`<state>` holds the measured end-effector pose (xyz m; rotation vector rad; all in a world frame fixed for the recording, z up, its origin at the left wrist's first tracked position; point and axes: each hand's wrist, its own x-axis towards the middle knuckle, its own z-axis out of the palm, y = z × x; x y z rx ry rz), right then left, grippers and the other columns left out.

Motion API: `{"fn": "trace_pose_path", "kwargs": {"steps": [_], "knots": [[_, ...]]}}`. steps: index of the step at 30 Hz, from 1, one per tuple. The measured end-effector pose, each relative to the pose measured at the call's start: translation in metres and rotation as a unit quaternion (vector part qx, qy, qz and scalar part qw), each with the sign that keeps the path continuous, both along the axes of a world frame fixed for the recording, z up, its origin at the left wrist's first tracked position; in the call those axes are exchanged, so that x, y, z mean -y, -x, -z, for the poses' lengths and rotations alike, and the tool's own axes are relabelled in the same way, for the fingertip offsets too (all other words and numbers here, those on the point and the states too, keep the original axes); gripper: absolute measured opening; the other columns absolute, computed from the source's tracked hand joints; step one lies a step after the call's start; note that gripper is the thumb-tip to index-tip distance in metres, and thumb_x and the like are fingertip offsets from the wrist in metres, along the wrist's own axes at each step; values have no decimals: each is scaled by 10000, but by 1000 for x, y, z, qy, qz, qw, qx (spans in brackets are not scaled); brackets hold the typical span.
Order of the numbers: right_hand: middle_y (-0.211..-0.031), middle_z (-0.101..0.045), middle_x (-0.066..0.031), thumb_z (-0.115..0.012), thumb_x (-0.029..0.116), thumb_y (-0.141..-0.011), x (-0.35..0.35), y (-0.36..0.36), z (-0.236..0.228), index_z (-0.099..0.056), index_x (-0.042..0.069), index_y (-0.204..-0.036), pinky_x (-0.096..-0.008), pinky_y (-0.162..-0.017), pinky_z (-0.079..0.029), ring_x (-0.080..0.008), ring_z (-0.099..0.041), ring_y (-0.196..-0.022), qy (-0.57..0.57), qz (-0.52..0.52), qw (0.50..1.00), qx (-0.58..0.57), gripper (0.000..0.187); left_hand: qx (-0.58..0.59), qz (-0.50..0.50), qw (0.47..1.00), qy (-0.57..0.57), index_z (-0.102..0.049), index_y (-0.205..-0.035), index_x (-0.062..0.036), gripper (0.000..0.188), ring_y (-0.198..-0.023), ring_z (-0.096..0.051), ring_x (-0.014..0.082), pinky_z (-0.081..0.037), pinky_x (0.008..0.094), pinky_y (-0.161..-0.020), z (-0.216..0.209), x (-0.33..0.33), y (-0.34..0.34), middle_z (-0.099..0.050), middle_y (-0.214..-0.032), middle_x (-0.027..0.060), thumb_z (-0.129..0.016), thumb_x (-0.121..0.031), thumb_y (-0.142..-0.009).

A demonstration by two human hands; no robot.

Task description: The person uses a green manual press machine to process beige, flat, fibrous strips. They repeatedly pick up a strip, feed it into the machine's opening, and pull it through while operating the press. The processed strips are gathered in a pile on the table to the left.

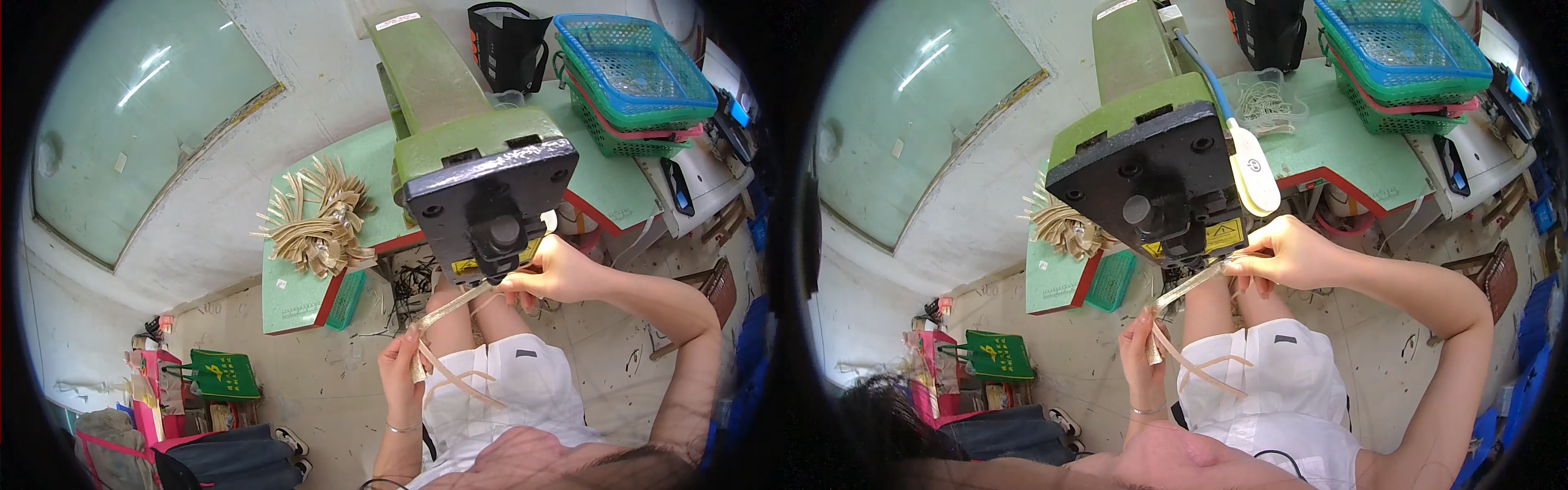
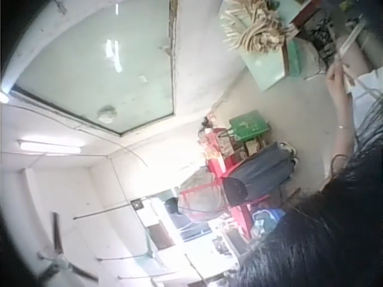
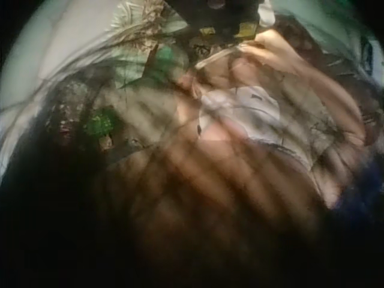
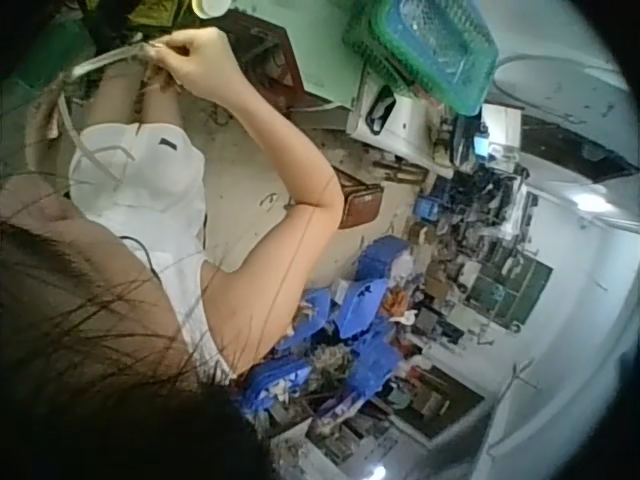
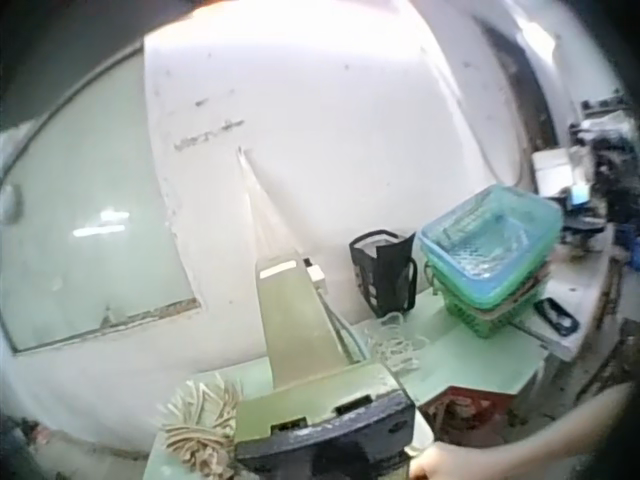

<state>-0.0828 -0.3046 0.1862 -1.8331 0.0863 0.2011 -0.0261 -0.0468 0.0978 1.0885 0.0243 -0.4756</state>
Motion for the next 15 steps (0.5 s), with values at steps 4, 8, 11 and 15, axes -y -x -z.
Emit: {"fn": "trace_pose_path", "kwargs": {"steps": [4, 8, 11, 15], "knots": [[-594, -616, -48, -622, 183, -842, -5, -3, 4, -653, -30, -728, -220, -498, -459, -81, -569, -483, 18, 9, 999, 34, 243, -22, 54, 998, 15, -630, -930, 11, 216, -536, -535, 80, -416, 203, -495, 18, -13, -12, -618, -702, 53, -545, -188, -917], [-589, -616, -51, -640, 186, -819, -18, -7, -15, -654, -27, -733, -222, -492, -459, -79, -562, -478, 49, 13, 999, 1, 230, 213, 36, 959, -184, -625, -964, 15, 199, -753, -576, 116, -444, 248, -712, 18, 6, -27, -636, -849, 64, -547, -160, -909], [-583, -606, -52, -653, 206, -812, -21, -12, -34, -660, -15, -732, -228, -490, -461, -78, -572, -502, 52, 21, 998, -42, 235, 468, 40, 842, -265, -638, -929, 7, 146, -817, -566, 117, -422, 255, -762, -10, 34, -30, -637, -889, 54, -596, -124, -878], [-575, -582, -48, -663, 250, -810, -10, -19, -41, -656, -9, -720, -245, -486, -464, -81, -582, -538, 102, -16, 988, -117, 274, 369, 154, 892, -209, -657, -822, 4, 91, -707, -543, 82, -410, 223, -662, -24, 48, -27, -632, -773, 40, -655, -86, -834]]}}
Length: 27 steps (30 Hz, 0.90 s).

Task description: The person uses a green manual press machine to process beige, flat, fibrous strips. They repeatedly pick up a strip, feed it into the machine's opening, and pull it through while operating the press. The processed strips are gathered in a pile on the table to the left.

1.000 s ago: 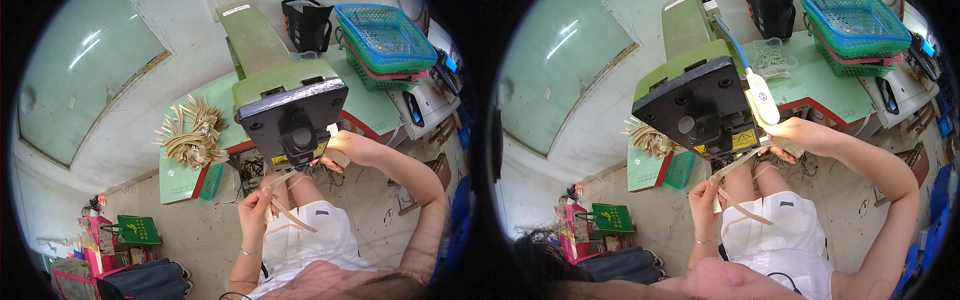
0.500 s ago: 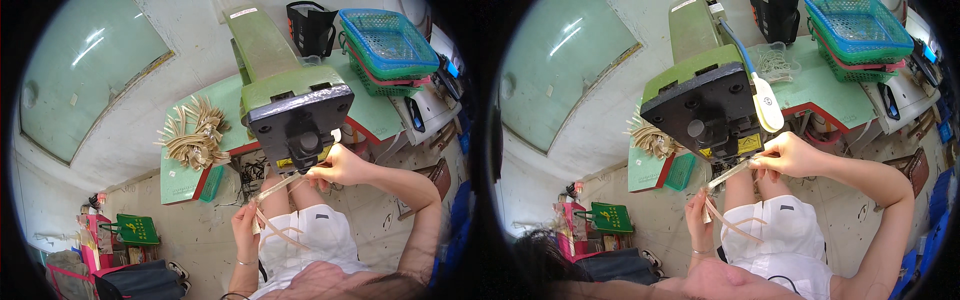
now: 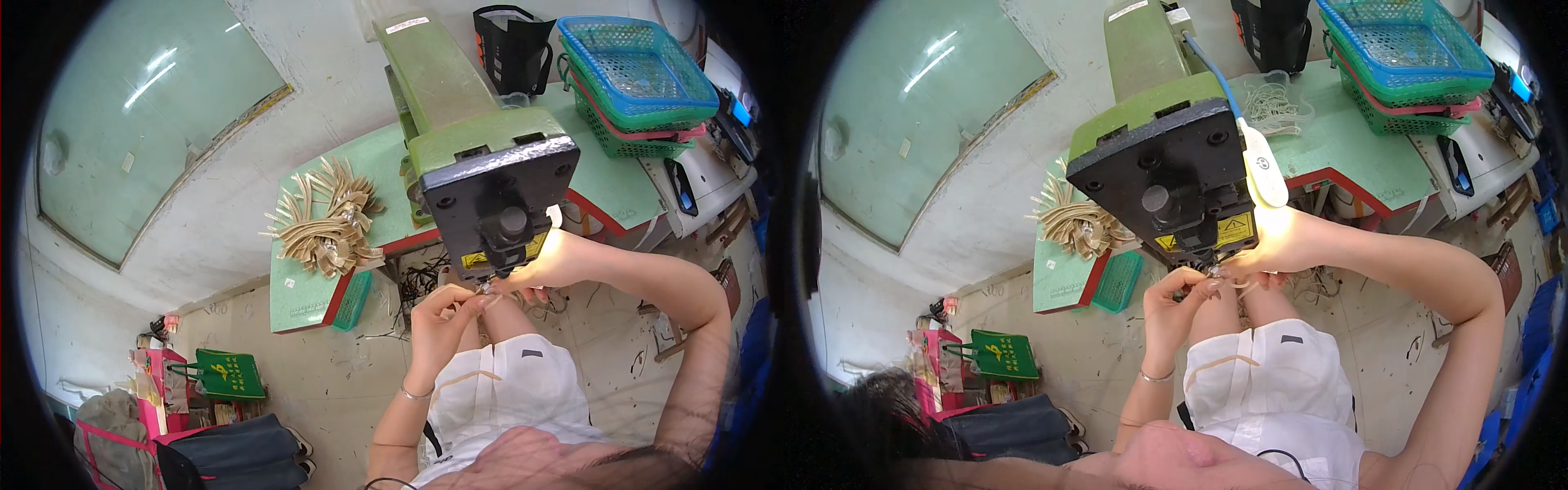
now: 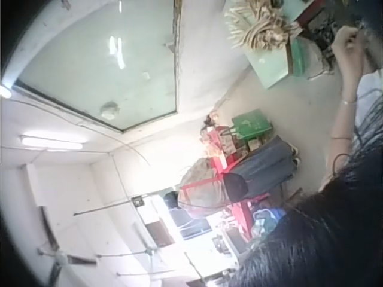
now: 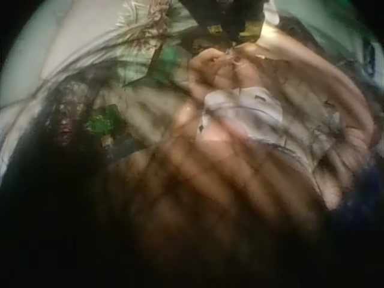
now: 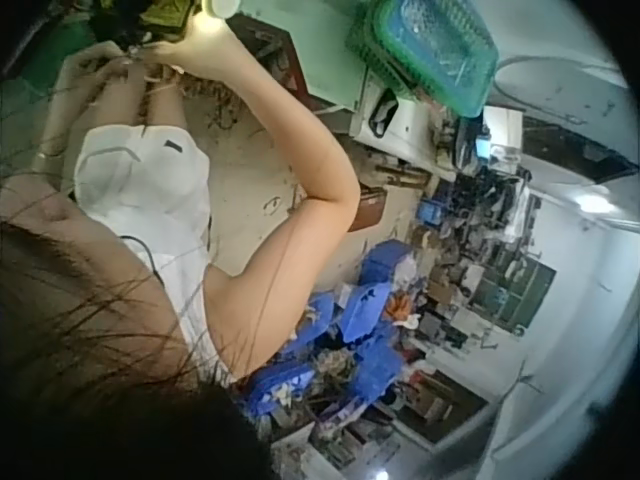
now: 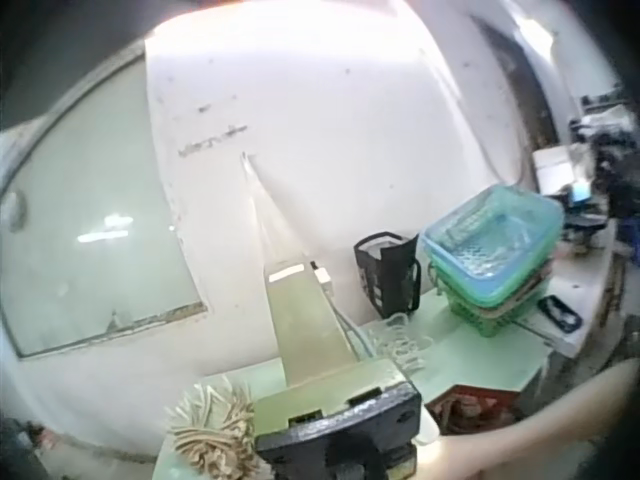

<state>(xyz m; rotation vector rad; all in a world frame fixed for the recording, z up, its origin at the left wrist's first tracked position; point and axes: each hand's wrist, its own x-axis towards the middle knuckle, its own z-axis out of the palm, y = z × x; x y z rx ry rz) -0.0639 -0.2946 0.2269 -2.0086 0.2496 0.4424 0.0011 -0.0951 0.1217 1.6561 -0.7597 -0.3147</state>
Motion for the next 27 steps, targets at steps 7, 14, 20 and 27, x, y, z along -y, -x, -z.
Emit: {"fn": "trace_pose_path", "kwargs": {"steps": [7, 14, 20, 27], "knots": [[-522, -448, 41, -663, 310, -830, 15, 18, 22, -694, 24, -795, -250, -466, -411, -49, -435, -479, -93, 17, 995, -40, 290, -150, -82, 979, 109, -646, -755, 25, 144, -643, -537, 73, -397, 207, -602, 17, -8, 19, -630, -697, 43, -629, -74, -858], [-590, -526, 34, -615, 275, -873, -25, 20, 46, -694, 45, -816, -197, -471, -350, -24, -433, -500, -196, 88, 977, 23, 250, -152, -192, 958, 150, -619, -811, 15, 177, -627, -518, 73, -398, 206, -607, 19, -30, 35, -601, -681, 35, -562, -120, -911], [-628, -550, 0, -587, 188, -892, -39, 35, 104, -656, -20, -822, -199, -436, -356, -34, -455, -503, -299, 126, 946, 3, 230, 83, -236, 968, -7, -527, -922, -8, 196, -661, -381, 83, -364, 232, -583, -32, -99, -82, -417, -709, -31, -591, -191, -893], [-629, -517, 14, -570, 195, -908, -45, 38, 149, -641, -26, -870, -210, -455, -396, -41, -448, -505, -256, 127, 958, -7, 234, 336, -32, 884, -324, -470, -1203, 22, 684, -1093, -507, 260, -400, 355, -948, -35, -100, -279, -535, -1148, 172, -775, -276, -668]]}}
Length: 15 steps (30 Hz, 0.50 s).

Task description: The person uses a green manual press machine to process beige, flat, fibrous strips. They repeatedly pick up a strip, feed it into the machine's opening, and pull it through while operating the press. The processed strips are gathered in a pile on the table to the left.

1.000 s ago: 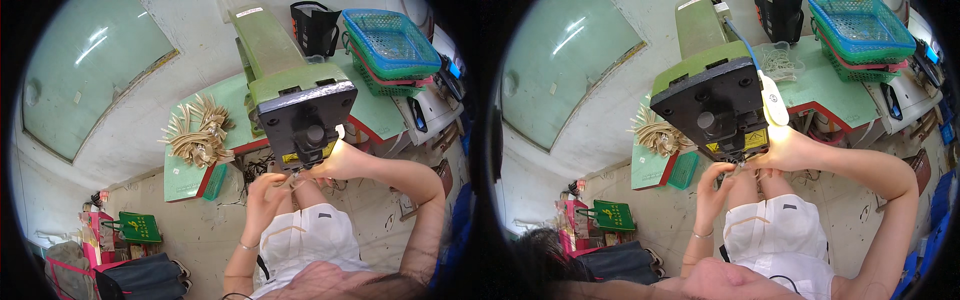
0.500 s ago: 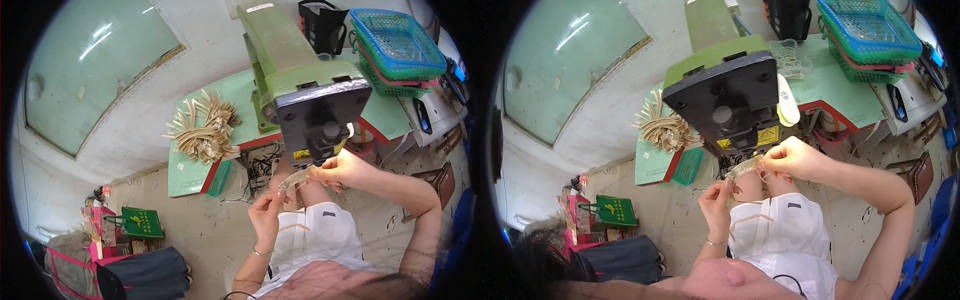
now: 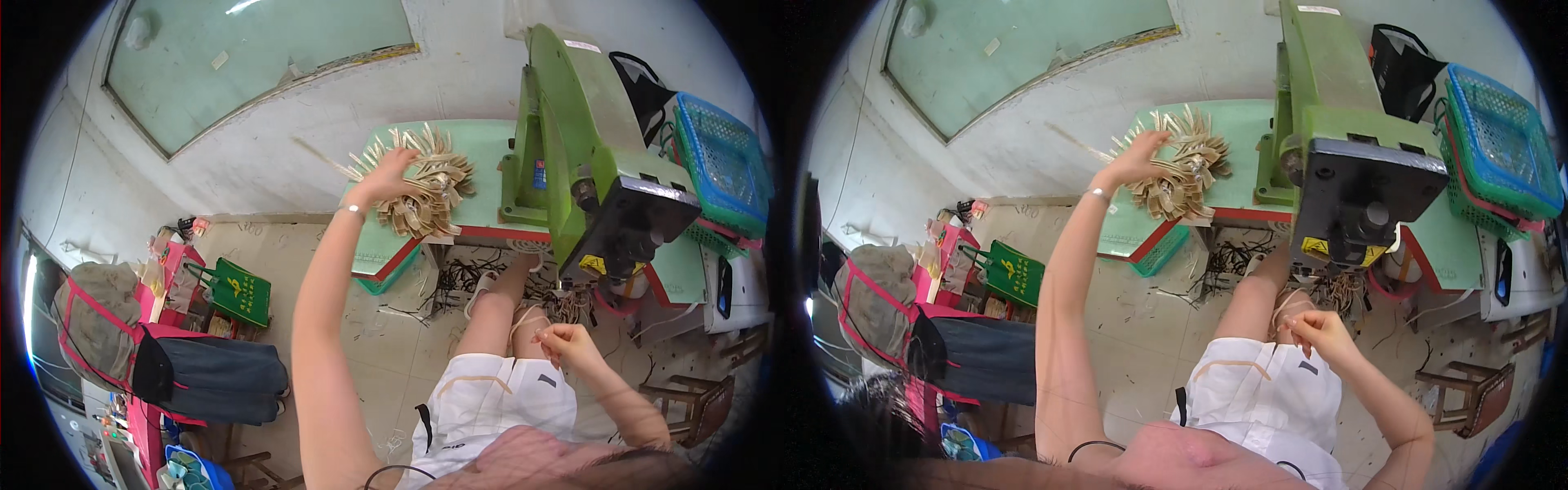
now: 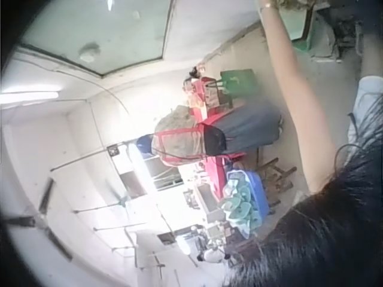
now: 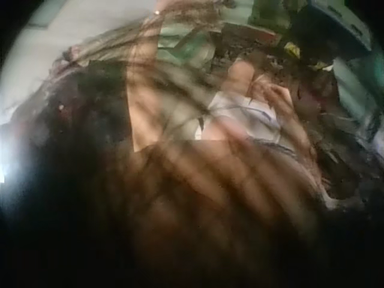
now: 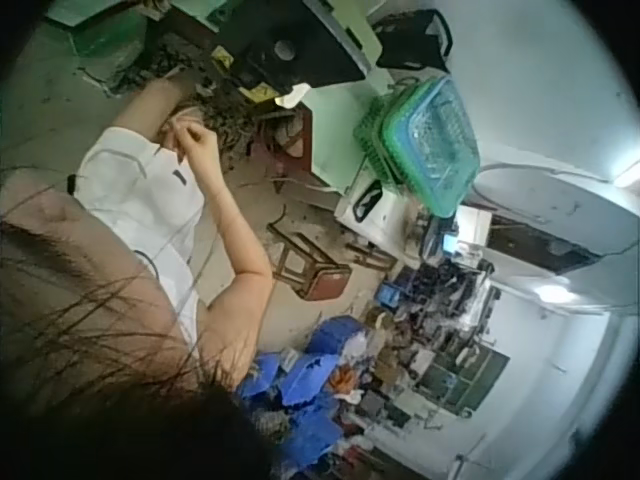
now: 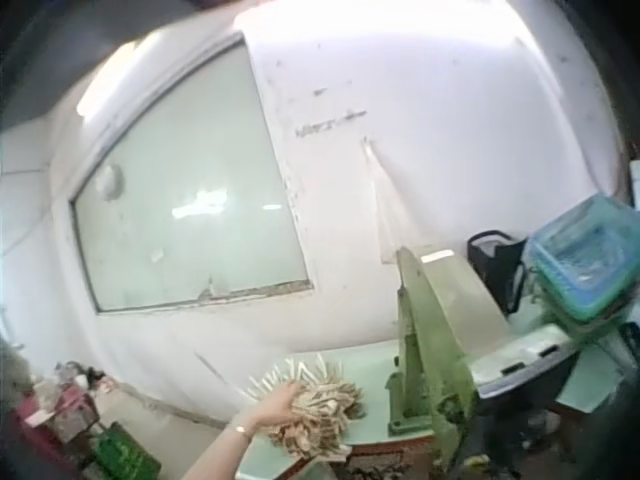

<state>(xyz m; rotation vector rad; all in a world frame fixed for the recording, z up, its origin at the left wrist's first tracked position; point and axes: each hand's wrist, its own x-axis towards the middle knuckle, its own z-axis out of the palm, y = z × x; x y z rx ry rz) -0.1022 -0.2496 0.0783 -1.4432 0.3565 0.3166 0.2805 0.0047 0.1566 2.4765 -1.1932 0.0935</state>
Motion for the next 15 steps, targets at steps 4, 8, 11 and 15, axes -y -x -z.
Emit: {"fn": "trace_pose_path", "kwargs": {"steps": [4, 8, 11, 15], "knots": [[-617, -545, 1, -576, 184, -898, 5, 12, 10, -635, -12, -811, -208, -453, -393, -43, -475, -507, 27, 22, 999, 4, 222, 43, -47, 982, -179, -415, -1251, 69, 934, -1212, -432, 337, -347, 395, -1022, 59, 6, -50, -463, -1272, 244, -819, -409, -559], [-611, -540, 3, -566, 178, -904, 17, 23, 23, -639, -20, -872, -200, -429, -387, -37, -460, -488, 42, 57, 997, -6, 214, -57, -57, 977, -197, -436, -1241, 78, 943, -1177, -461, 348, -379, 385, -989, 54, 26, -56, -491, -1238, 249, -814, -439, -548], [-609, -531, 12, -569, 156, -904, 19, 21, 33, -646, -25, -899, -200, -427, -370, -35, -454, -492, 48, 56, 997, -6, 197, -41, -107, 982, -151, -519, -1148, 53, 822, -1083, -524, 351, -428, 388, -916, 63, 35, -52, -555, -1138, 230, -798, -457, -566], [-610, -534, 10, -562, 149, -908, 19, 20, 52, -647, -27, -916, -192, -425, -384, -34, -459, -496, 46, 43, 998, 7, 196, -100, -97, 979, -152, -385, -1287, 37, 989, -1203, -434, 343, -358, 366, -998, 69, 28, -60, -441, -1286, 247, -766, -549, -587]]}}
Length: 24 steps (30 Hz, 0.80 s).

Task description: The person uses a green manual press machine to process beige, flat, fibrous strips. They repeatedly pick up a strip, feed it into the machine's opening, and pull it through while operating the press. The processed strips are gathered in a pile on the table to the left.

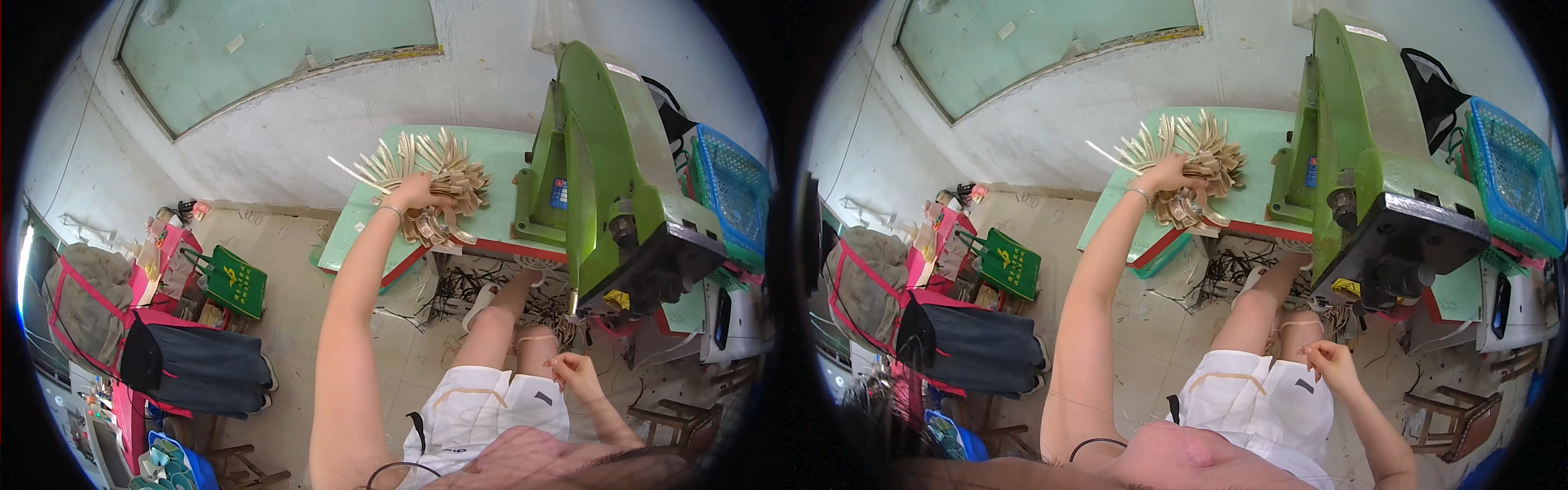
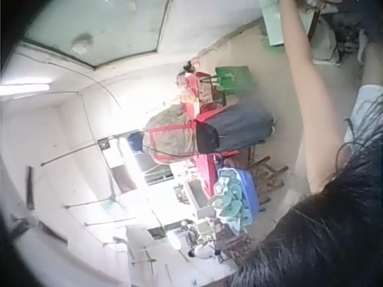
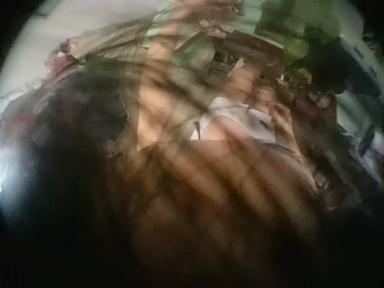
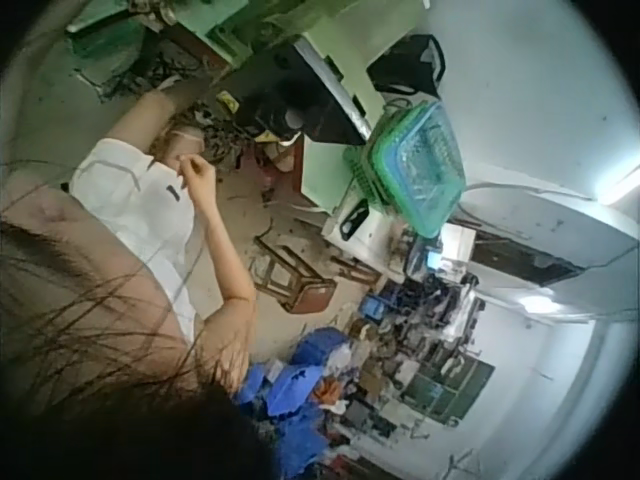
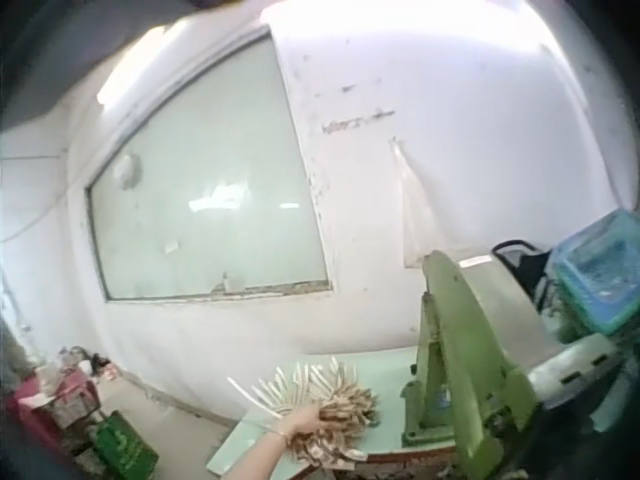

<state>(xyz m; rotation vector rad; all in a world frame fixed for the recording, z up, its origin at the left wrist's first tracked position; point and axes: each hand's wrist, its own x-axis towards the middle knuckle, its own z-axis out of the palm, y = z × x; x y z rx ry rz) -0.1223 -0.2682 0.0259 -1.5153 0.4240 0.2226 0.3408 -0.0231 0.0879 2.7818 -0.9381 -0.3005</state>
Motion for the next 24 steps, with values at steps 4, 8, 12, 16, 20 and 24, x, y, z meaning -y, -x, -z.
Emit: {"fn": "trace_pose_path", "kwargs": {"steps": [4, 8, 12, 16, 20, 24], "knots": [[-615, -545, 1, -554, 157, -913, 2, -1, 17, -646, -33, -924, -190, -419, -401, -37, -462, -480, 52, -26, 998, -20, 212, -60, 52, 994, -74, -243, -1384, 48, 1139, -1316, -315, 337, -265, 358, -1082, -19, -6, 9, -293, -1415, 268, -747, -598, -593], [-621, -572, -11, -564, 180, -903, 1, -2, 37, -658, -21, -907, -199, -420, -406, -43, -475, -473, 67, -30, 997, -18, 222, 41, 1, 998, -57, -509, -1219, -8, 852, -1219, -418, 354, -316, 444, -1020, -1, 5, 7, -446, -1294, 254, -744, -566, -620], [-624, -586, -16, -575, 183, -893, 1, -3, 44, -658, -15, -870, -204, -422, -411, -49, -487, -475, 66, -21, 997, -16, 216, 59, -64, 993, 75, -649, -985, -40, 596, -1111, -492, 358, -351, 482, -951, 11, 11, 6, -559, -1142, 215, -726, -534, -660], [-627, -565, -22, -554, 169, -914, 7, 8, 59, -651, -39, -927, -196, -411, -404, -47, -470, -468, 62, -16, 998, -17, 230, 24, 35, 999, 11, -293, -1343, 41, 1019, -1283, -334, 358, -242, 419, -1079, 13, 15, 8, -351, -1359, 259, -721, -557, -638], [-628, -564, -22, -558, 167, -912, 7, 12, 64, -650, -33, -913, -197, -412, -404, -48, -469, -470, 50, -12, 998, -19, 220, -23, 113, 988, -99, 56, -1410, 68, 1281, -1362, -208, 332, -170, 364, -1131, -10, 17, 20, -130, -1470, 269, -748, -509, -596], [-623, -578, -2, -574, 160, -893, 6, 13, 66, -665, -12, -891, -200, -411, -398, -42, -473, -468, 37, 0, 999, -15, 194, -64, 80, 995, 15, -168, -1393, 80, 1097, -1260, -399, 336, -326, 356, -1053, 1, 17, 7, -361, -1371, 274, -757, -429, -621]]}}
